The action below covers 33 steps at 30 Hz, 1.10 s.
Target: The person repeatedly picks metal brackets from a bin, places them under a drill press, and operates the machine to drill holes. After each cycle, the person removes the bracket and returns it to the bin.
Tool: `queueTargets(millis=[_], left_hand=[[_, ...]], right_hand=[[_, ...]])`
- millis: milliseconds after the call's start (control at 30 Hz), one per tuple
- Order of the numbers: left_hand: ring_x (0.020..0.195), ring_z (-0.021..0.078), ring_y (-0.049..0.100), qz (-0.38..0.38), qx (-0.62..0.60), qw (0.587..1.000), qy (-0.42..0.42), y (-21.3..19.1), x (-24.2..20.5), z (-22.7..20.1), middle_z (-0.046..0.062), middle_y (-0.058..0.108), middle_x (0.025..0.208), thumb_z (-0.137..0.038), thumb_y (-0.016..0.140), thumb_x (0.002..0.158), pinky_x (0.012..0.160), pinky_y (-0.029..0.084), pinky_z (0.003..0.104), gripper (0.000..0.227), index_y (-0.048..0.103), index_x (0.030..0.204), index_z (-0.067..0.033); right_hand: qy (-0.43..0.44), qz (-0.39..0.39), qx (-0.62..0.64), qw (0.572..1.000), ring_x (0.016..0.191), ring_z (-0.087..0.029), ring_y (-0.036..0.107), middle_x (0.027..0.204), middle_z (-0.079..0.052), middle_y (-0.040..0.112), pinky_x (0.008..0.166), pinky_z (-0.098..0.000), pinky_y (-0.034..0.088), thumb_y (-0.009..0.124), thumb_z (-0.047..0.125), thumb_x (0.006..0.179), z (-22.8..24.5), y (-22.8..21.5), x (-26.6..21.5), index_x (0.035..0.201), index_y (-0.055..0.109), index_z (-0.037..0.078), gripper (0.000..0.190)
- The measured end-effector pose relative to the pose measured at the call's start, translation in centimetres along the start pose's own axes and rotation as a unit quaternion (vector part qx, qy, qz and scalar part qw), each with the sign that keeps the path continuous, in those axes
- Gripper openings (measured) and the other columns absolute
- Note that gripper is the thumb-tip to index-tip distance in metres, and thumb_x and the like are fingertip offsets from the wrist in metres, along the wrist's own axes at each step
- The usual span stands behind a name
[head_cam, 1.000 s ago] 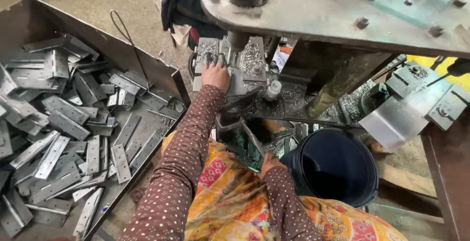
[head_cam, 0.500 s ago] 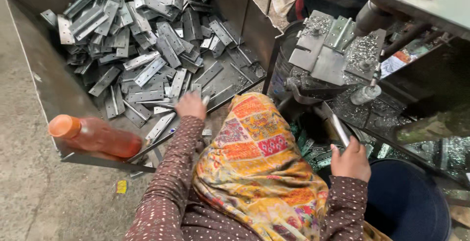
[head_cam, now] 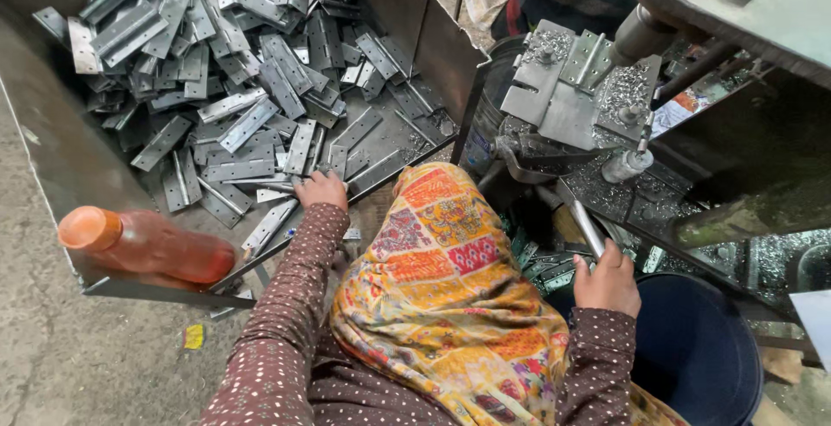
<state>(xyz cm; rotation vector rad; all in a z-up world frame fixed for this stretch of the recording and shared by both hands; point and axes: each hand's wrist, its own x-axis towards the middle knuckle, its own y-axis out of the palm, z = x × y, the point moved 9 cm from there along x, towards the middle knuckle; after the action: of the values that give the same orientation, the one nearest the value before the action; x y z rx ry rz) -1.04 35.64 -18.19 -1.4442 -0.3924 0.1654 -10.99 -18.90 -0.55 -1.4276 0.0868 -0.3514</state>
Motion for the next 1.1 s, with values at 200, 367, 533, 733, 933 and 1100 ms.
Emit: queueTargets(millis=[200, 367, 533, 733, 933, 1100], left_hand=[[0.096, 0.0307, 0.07, 0.017, -0.012, 0.999, 0.034, 0.7, 0.3, -0.2, 0.012, 0.07, 0.102, -0.02, 0.054, 0.098, 0.107, 0.039, 0.056, 0.019, 0.07, 0.104, -0.0118], [0.092, 0.0284, 0.073, -0.012, 0.04, 0.998, 0.057, -0.1, -0.1, -0.9, 0.01, 0.073, 0.095, -0.017, 0.054, 0.099, 0.111, 0.037, 0.057, 0.017, 0.07, 0.102, -0.0117], [0.087, 0.0341, 0.073, 0.067, -0.078, 0.992, 0.074, 0.8, 1.2, 0.6, 0.016, 0.073, 0.094, -0.026, 0.065, 0.086, 0.091, 0.051, 0.052, 0.025, 0.067, 0.101, -0.0063], [0.088, 0.0399, 0.072, 0.004, -0.155, 0.987, 0.032, 2.7, 2.0, 3.7, 0.02, 0.073, 0.094, -0.015, 0.058, 0.099, 0.081, 0.056, 0.052, 0.015, 0.064, 0.107, -0.0039], [0.098, 0.0456, 0.068, 0.01, -0.276, 0.954, -0.112, -4.4, 3.9, 4.9, 0.023, 0.073, 0.101, -0.024, 0.064, 0.09, 0.084, 0.052, 0.056, 0.032, 0.065, 0.119, -0.0099], [0.1, 0.0348, 0.071, -0.048, -0.503, 0.863, 0.006, -19.2, 3.9, -3.9, 0.018, 0.074, 0.109, -0.023, 0.067, 0.095, 0.088, 0.053, 0.045, 0.037, 0.063, 0.129, -0.0084]], right_hand=[[0.014, 0.01, 0.014, 1.0, 0.092, -0.037, 0.07, 0.115, -0.016, 0.065, 0.075, -0.0494, 0.057, 0.071, 0.042, 0.091, -0.1, 0.1, 0.2, 0.14, 0.054, 0.012, 0.06], [0.001, -0.011, 0.019, 1.0, 0.092, -0.038, 0.07, 0.115, -0.016, 0.065, 0.074, -0.0491, 0.058, 0.073, 0.042, 0.09, -0.2, 0.2, -0.1, 0.138, 0.055, 0.013, 0.059], [0.003, -0.019, 0.028, 0.999, 0.092, -0.039, 0.07, 0.115, -0.016, 0.065, 0.074, -0.049, 0.057, 0.074, 0.042, 0.089, -0.4, 0.6, 0.1, 0.136, 0.056, 0.012, 0.059], [-0.013, -0.045, 0.036, 0.998, 0.093, -0.038, 0.07, 0.114, -0.017, 0.065, 0.073, -0.0476, 0.058, 0.074, 0.04, 0.087, 0.0, 0.1, 0.1, 0.133, 0.056, 0.011, 0.058], [0.035, 0.048, 0.064, 0.996, 0.09, -0.034, 0.072, 0.116, -0.017, 0.064, 0.072, -0.0451, 0.061, 0.069, 0.038, 0.093, -0.2, 0.6, 0.3, 0.136, 0.051, 0.007, 0.056], [0.027, 0.004, 0.063, 0.998, 0.092, -0.037, 0.07, 0.117, -0.016, 0.063, 0.073, -0.0476, 0.059, 0.071, 0.037, 0.088, 0.2, -0.1, 0.1, 0.132, 0.052, 0.01, 0.055]])
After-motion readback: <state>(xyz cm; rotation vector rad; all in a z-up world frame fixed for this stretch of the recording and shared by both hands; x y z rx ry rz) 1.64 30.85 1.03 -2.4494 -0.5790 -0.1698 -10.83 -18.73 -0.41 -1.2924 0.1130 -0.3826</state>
